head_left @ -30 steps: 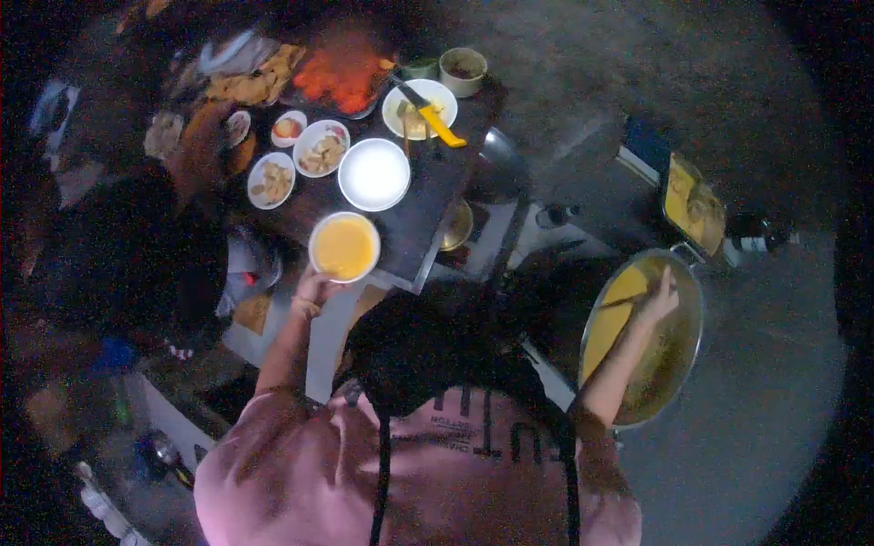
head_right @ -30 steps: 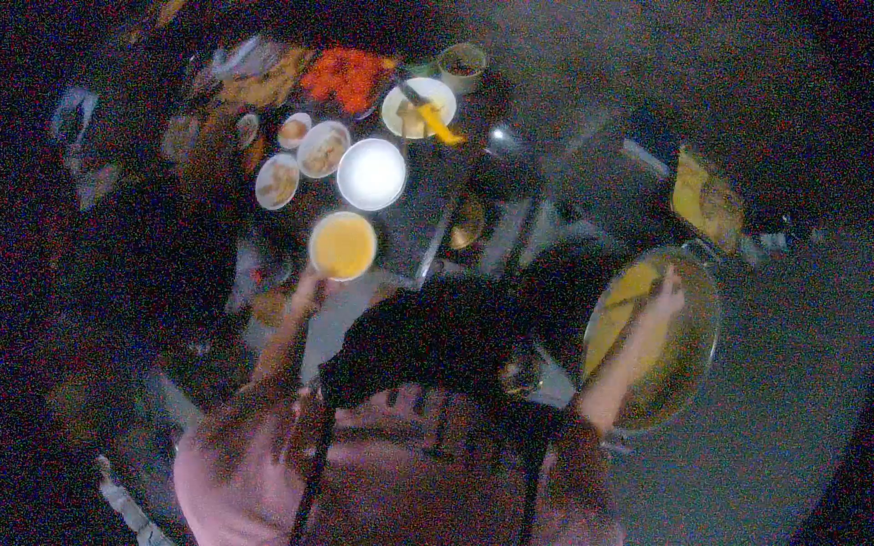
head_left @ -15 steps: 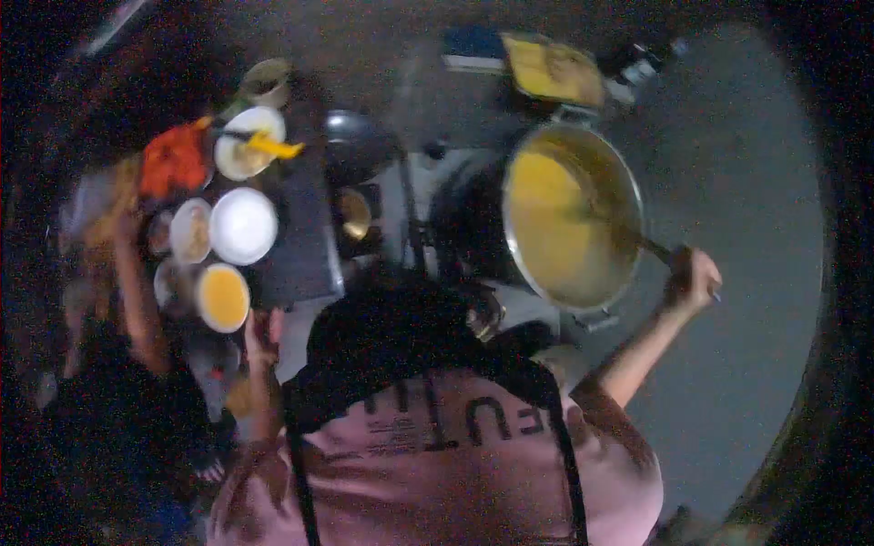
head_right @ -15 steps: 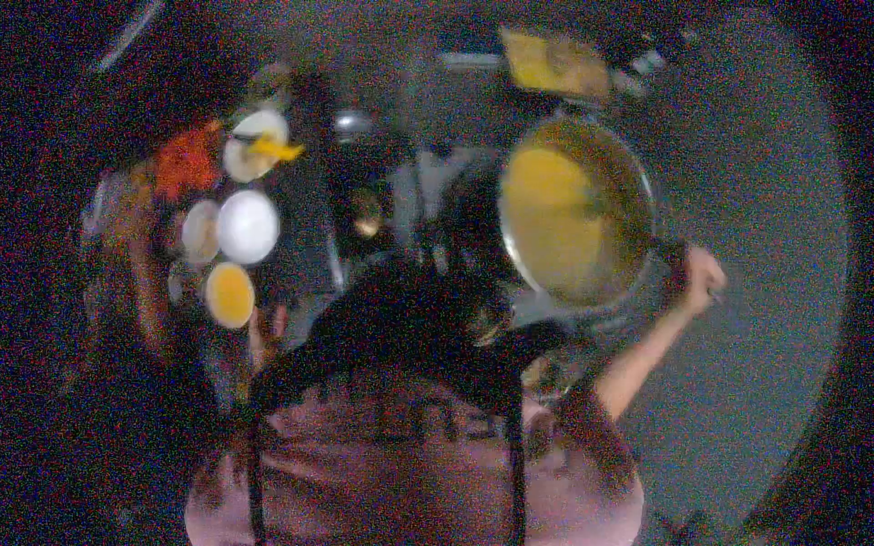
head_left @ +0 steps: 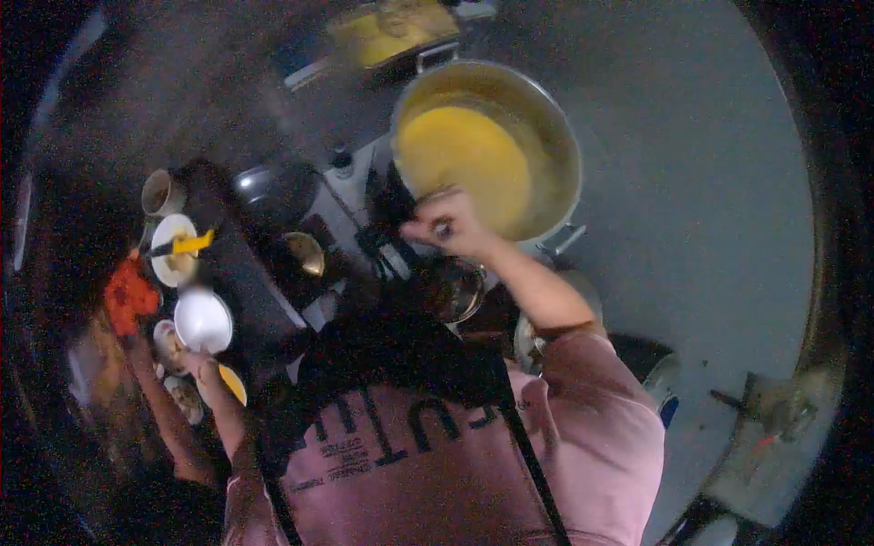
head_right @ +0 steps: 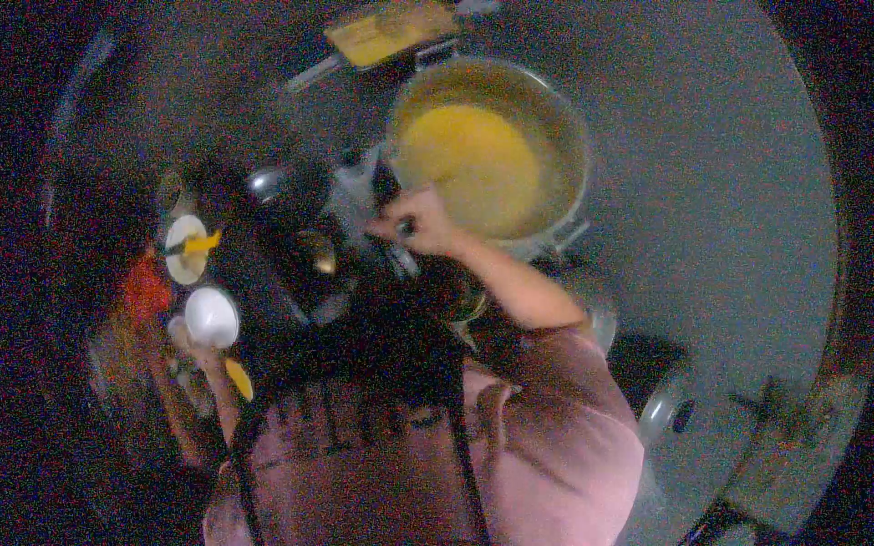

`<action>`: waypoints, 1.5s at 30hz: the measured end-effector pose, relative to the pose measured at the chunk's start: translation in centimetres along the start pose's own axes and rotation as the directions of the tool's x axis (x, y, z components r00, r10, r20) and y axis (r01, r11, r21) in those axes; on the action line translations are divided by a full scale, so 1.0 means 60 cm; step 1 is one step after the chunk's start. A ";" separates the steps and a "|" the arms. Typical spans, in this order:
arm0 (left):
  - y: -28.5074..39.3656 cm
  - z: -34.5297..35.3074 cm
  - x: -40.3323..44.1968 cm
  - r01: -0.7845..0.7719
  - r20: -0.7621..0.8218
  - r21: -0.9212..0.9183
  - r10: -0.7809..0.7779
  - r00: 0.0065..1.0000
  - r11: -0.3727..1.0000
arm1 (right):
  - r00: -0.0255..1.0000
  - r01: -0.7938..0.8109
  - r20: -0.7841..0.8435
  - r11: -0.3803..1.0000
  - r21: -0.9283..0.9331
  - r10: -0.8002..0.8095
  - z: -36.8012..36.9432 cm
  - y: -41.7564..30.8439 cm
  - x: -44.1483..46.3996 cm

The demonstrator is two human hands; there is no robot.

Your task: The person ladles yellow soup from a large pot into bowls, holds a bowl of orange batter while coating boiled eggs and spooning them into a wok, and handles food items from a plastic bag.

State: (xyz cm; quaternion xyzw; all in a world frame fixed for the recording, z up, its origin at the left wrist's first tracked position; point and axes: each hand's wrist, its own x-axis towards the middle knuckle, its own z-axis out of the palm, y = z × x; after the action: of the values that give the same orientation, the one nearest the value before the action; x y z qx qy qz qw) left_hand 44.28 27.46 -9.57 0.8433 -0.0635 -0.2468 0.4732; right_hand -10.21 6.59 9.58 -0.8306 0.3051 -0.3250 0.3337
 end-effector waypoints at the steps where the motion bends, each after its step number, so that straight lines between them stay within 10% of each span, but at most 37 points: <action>1: 0.001 -0.008 0.011 0.004 0.001 0.009 -0.004 1.000 1.000 | 0.998 -0.059 0.021 0.997 0.050 0.058 -0.050 -0.019 -0.016; 4: -0.021 -0.035 0.039 0.119 0.067 0.022 -0.121 0.990 0.993 | 0.929 -0.187 -0.309 0.978 0.088 0.205 -0.214 -0.084 -0.047; 5: -0.041 -0.038 0.041 0.170 0.101 0.022 -0.171 0.980 0.985 | 0.869 0.045 -0.489 0.996 -0.083 -0.080 -0.242 -0.081 -0.065; 8: -0.106 -0.045 0.054 0.297 0.180 0.026 -0.297 0.938 0.954 | 0.874 0.265 -0.471 0.932 0.248 -0.124 -0.243 -0.109 -0.043; 10: -0.146 -0.052 0.043 0.362 0.226 0.038 -0.361 0.905 0.931 | 0.988 0.128 -0.034 0.935 -0.331 -0.148 -0.241 -0.092 -0.021; 16: -0.276 -0.106 0.054 0.603 0.546 0.060 -0.532 0.648 0.796 | 0.999 -0.032 0.004 0.958 -0.284 0.035 -0.094 0.135 0.079; 18: -0.135 -0.087 -0.128 0.660 0.701 -0.176 -0.378 0.605 0.730 | 0.999 0.017 -0.023 0.969 -0.248 -0.024 -0.046 0.152 0.082; 19: -0.140 -0.014 -0.167 0.358 0.128 -0.520 -0.344 0.930 0.776 | 0.996 0.068 -0.031 0.963 -0.260 -0.079 -0.017 0.140 0.076; 23: -0.031 0.031 -0.206 0.425 0.365 -0.470 -0.269 0.892 0.774 | 0.964 0.225 0.147 0.974 -0.011 -0.221 0.019 0.040 0.063; 27: 0.016 0.117 -0.047 -0.045 0.394 0.012 0.037 0.918 0.999 | 0.942 0.292 0.141 0.951 0.098 -0.304 0.005 -0.049 0.054; 28: 0.028 0.153 0.000 -0.175 0.425 0.113 0.112 0.898 0.978 | 0.942 0.290 0.101 0.930 0.227 -0.319 -0.018 -0.078 0.053; 29: 0.065 0.188 0.002 -0.660 0.329 0.222 0.582 0.744 0.718 | 0.951 0.308 -0.042 0.951 0.013 -0.308 -0.050 -0.116 0.052; 30: 0.130 0.214 0.000 -0.910 0.263 0.340 0.905 0.335 0.238 | 0.957 0.279 -0.071 0.960 -0.027 -0.280 -0.066 -0.146 0.052; 33: 0.335 0.248 -0.176 -0.953 0.285 0.259 0.930 0.234 0.160 | 0.922 0.134 0.384 0.896 -0.424 0.044 -0.090 -0.229 0.059; 36: 0.403 0.305 -0.202 -0.878 0.363 0.363 0.820 0.442 0.312 | 0.753 0.120 0.572 0.788 -0.604 0.324 -0.109 -0.199 0.058; 37: 0.393 0.321 -0.140 -0.942 0.292 0.255 0.911 0.290 0.218 | 0.954 0.155 0.296 0.913 -0.377 -0.039 -0.093 -0.139 0.057; 38: 0.389 0.333 -0.101 -0.981 0.196 0.163 0.971 0.135 0.103 | 0.941 0.299 -0.119 0.942 -0.152 -0.318 -0.081 -0.086 0.060; 40: 0.411 0.360 -0.127 -0.426 0.553 -0.196 0.458 0.696 0.883 | 0.805 0.109 -0.589 0.958 0.264 0.070 -0.083 -0.035 0.037; 42: 0.409 0.370 -0.179 0.176 0.637 -0.389 0.126 0.761 0.904 | 0.529 0.098 -0.839 0.991 -0.091 -0.129 -0.127 0.106 -0.012; 45: 0.433 0.375 -0.240 0.247 0.762 -0.243 0.027 0.647 0.938 | 0.016 0.255 -0.905 0.873 0.416 0.426 -0.224 0.043 -0.017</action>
State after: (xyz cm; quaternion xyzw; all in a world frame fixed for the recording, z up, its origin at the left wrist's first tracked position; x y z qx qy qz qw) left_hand 24.30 1.01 7.43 0.5760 -0.1607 -0.6101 0.5198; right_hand -21.59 1.03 14.91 -0.2284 0.4115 -0.8509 0.2335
